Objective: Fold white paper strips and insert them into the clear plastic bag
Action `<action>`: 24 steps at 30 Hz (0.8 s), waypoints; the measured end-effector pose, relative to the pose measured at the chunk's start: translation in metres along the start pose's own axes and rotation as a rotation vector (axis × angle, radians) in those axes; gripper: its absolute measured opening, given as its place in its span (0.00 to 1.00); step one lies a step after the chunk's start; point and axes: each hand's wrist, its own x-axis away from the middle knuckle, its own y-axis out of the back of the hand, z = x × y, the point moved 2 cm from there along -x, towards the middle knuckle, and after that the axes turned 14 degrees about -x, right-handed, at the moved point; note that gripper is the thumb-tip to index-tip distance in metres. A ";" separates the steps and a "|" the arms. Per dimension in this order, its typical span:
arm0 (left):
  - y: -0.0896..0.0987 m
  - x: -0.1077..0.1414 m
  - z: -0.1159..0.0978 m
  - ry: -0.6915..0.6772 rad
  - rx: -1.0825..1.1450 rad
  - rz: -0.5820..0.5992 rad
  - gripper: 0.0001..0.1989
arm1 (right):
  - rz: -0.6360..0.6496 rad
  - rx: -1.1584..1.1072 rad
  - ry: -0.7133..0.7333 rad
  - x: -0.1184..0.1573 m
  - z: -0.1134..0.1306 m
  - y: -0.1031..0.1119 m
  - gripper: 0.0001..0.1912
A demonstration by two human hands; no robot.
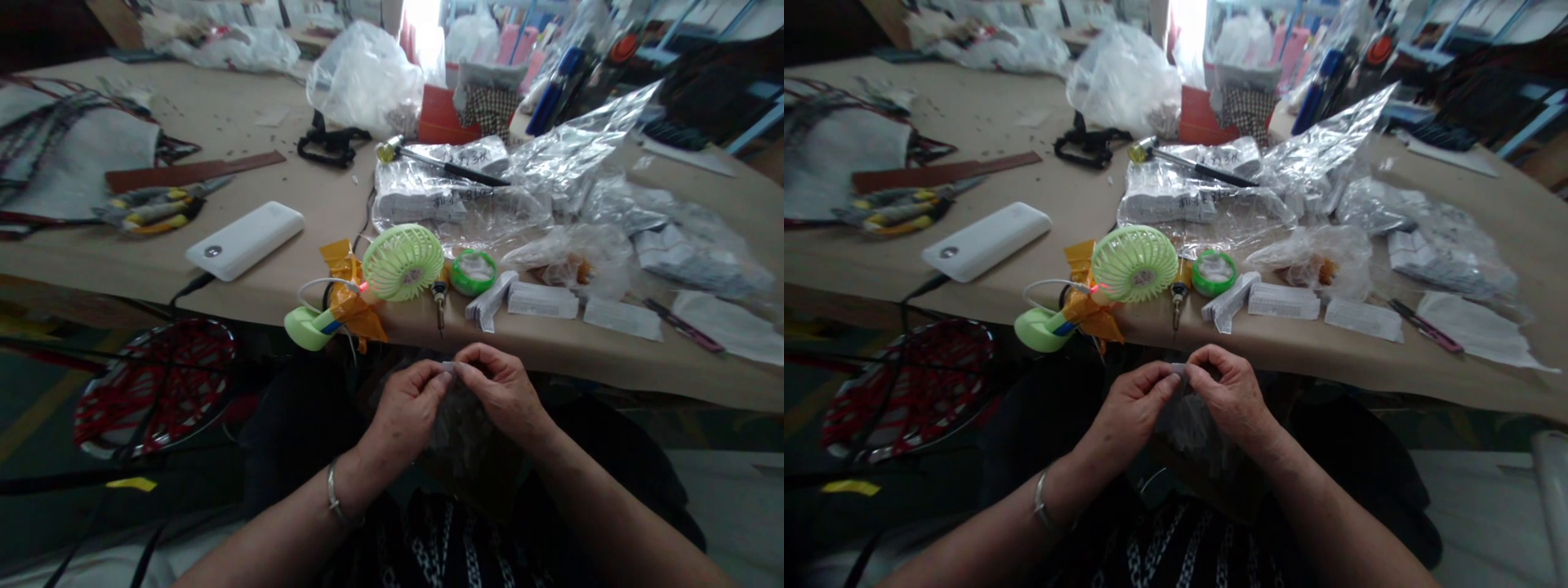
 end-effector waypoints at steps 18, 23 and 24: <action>0.019 -0.018 -0.011 -0.346 -0.435 -0.249 0.08 | -0.031 0.159 0.177 -0.023 0.006 -0.007 0.06; 0.019 -0.021 -0.011 -0.365 -0.478 -0.271 0.08 | -0.046 0.184 0.203 -0.026 0.005 -0.007 0.06; 0.019 -0.022 -0.011 -0.366 -0.481 -0.274 0.08 | -0.046 0.185 0.208 -0.026 0.005 -0.007 0.06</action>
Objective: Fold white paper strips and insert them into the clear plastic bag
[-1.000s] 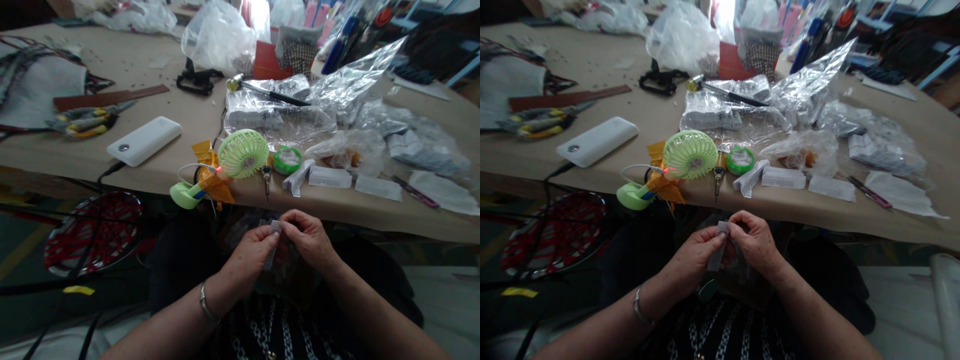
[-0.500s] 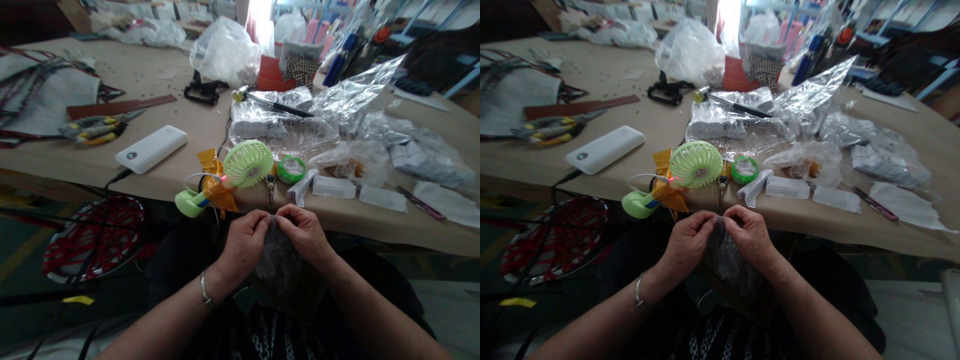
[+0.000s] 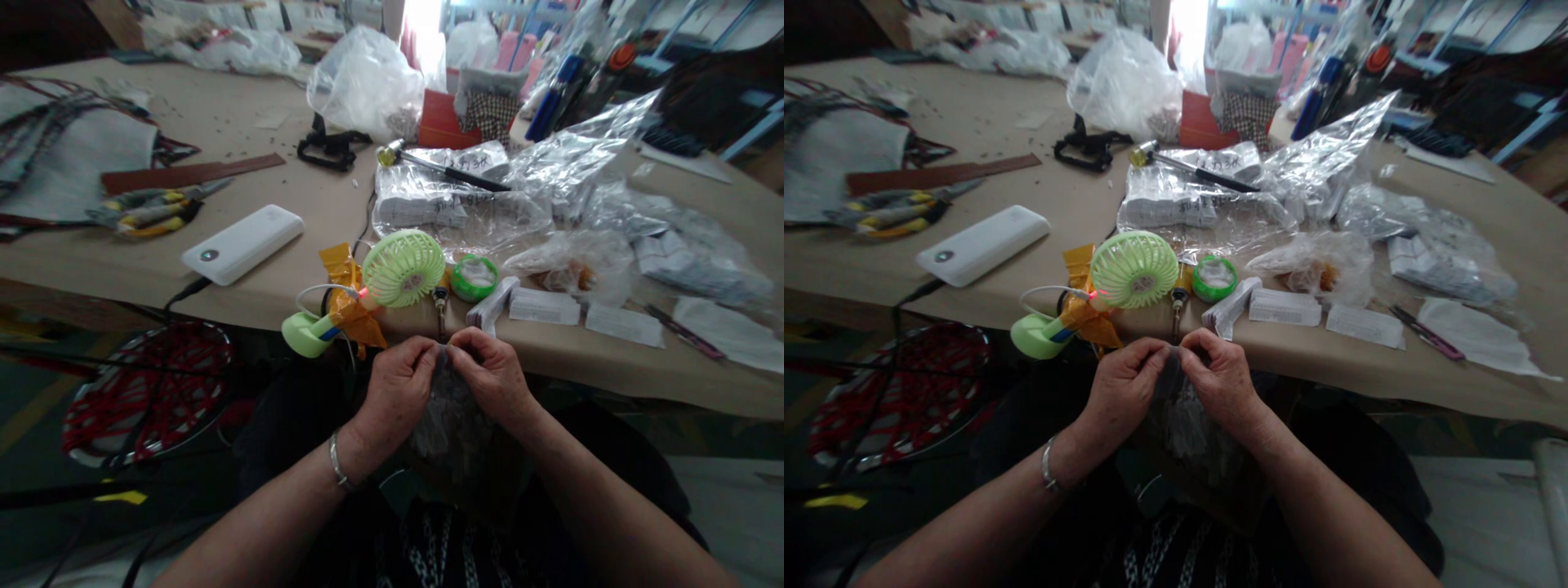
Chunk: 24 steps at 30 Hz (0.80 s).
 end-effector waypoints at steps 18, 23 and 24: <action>-0.005 -0.006 0.004 -0.011 -0.040 -0.048 0.09 | -0.030 0.005 0.072 -0.001 -0.006 -0.001 0.06; 0.000 0.006 0.000 0.011 0.004 0.021 0.09 | 0.044 0.026 0.048 0.013 -0.002 0.005 0.06; 0.001 0.009 0.002 0.022 0.007 0.031 0.09 | 0.058 0.053 0.057 0.017 0.000 0.008 0.06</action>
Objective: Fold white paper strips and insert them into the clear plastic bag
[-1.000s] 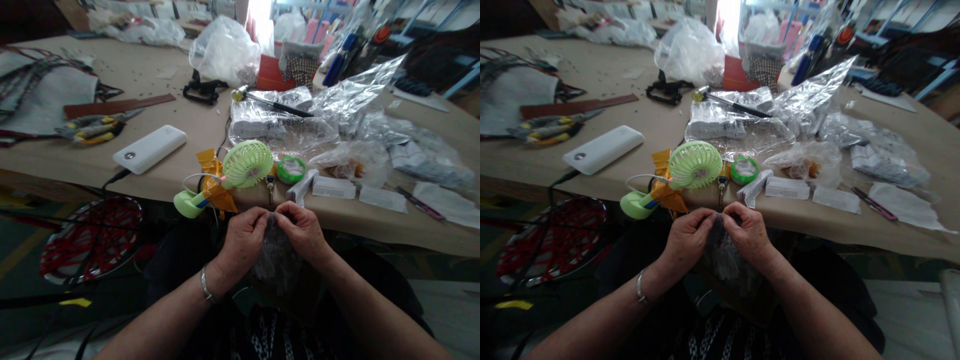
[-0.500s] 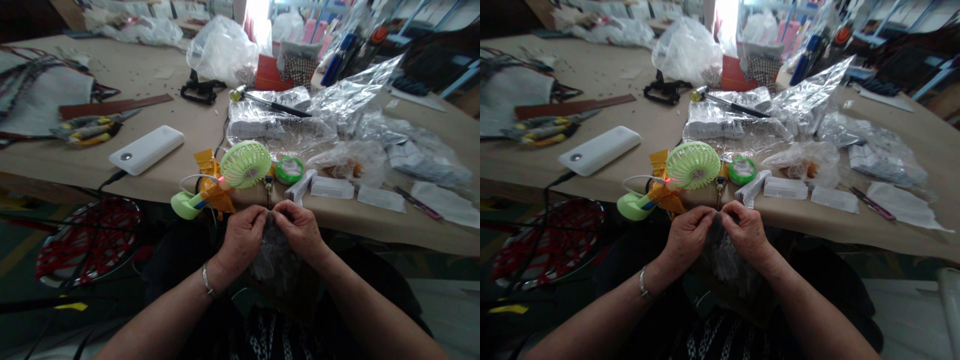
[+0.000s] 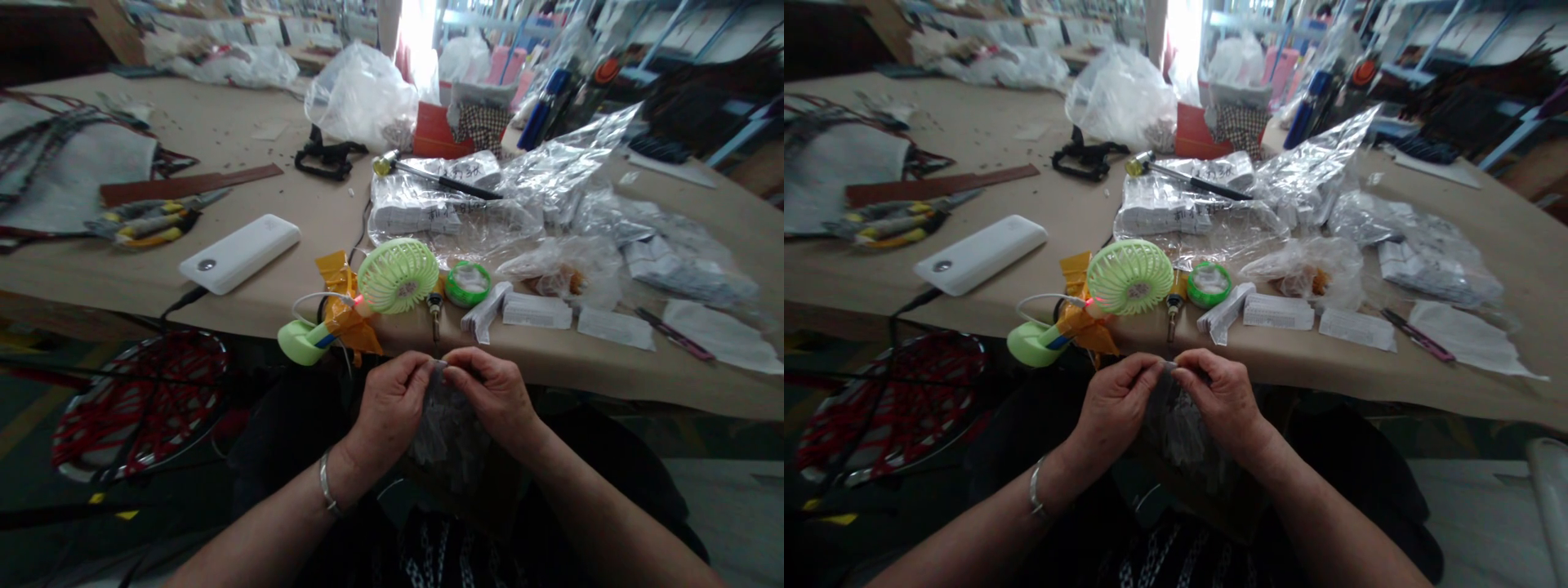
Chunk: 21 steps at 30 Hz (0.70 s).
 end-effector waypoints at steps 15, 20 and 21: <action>-0.027 0.014 0.038 0.138 -0.061 0.111 0.11 | -0.082 0.813 0.397 -0.006 -0.018 0.043 0.16; -0.031 0.014 0.019 0.186 0.095 0.164 0.08 | -0.124 0.602 0.492 -0.002 -0.019 0.051 0.09; -0.034 0.012 0.013 0.194 0.145 0.195 0.08 | -0.132 0.562 0.491 -0.001 -0.019 0.053 0.09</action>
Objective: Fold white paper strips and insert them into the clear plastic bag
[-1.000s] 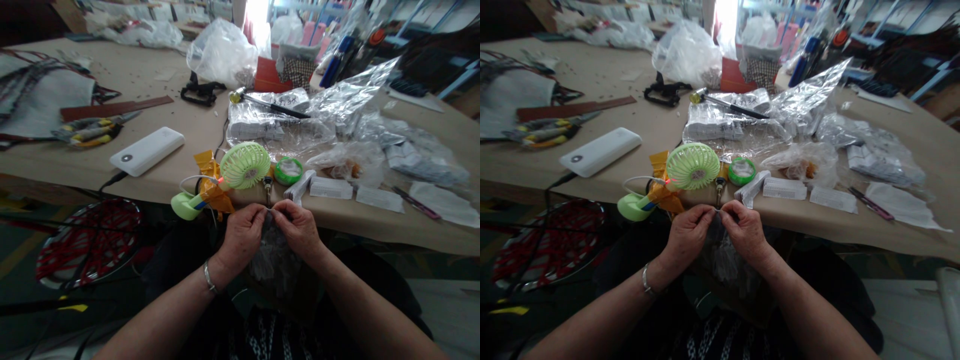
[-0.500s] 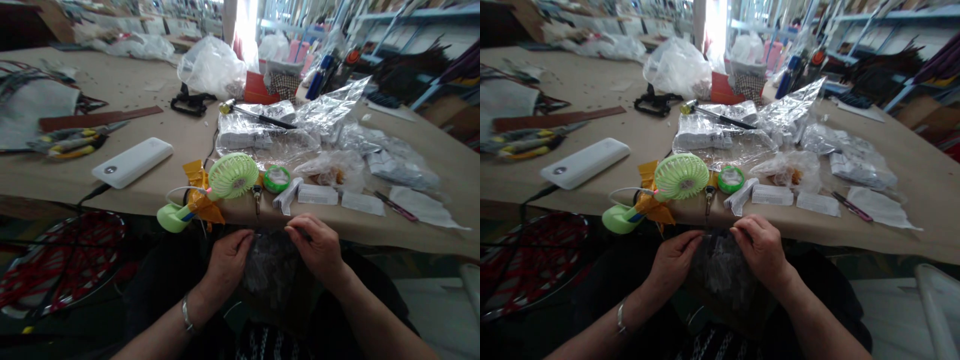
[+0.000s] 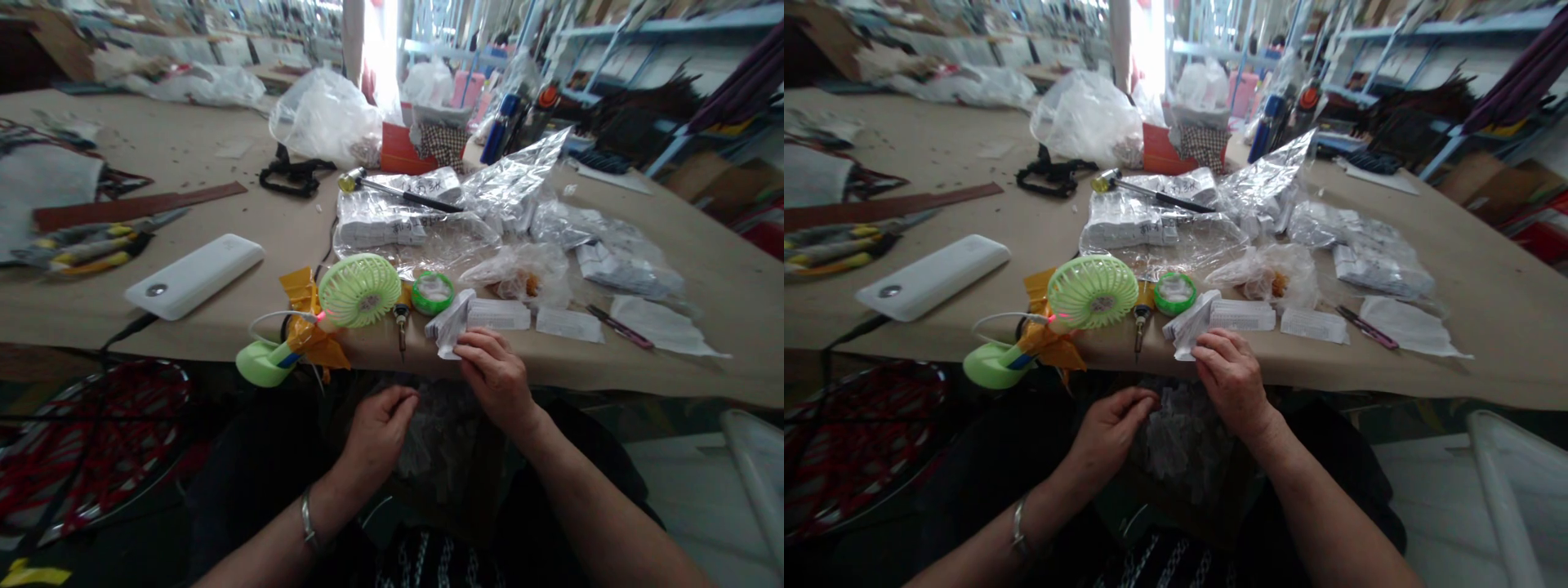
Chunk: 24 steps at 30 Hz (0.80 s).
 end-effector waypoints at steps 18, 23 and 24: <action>-0.028 -0.008 -0.048 0.340 0.826 0.352 0.09 | -0.109 -0.153 -0.025 0.008 -0.007 0.006 0.07; -0.030 -0.008 -0.049 0.359 0.915 0.410 0.08 | -0.150 -0.176 -0.041 0.016 -0.005 0.014 0.09; -0.031 -0.008 -0.049 0.356 0.939 0.429 0.09 | -0.142 -0.175 -0.032 0.018 -0.002 0.016 0.10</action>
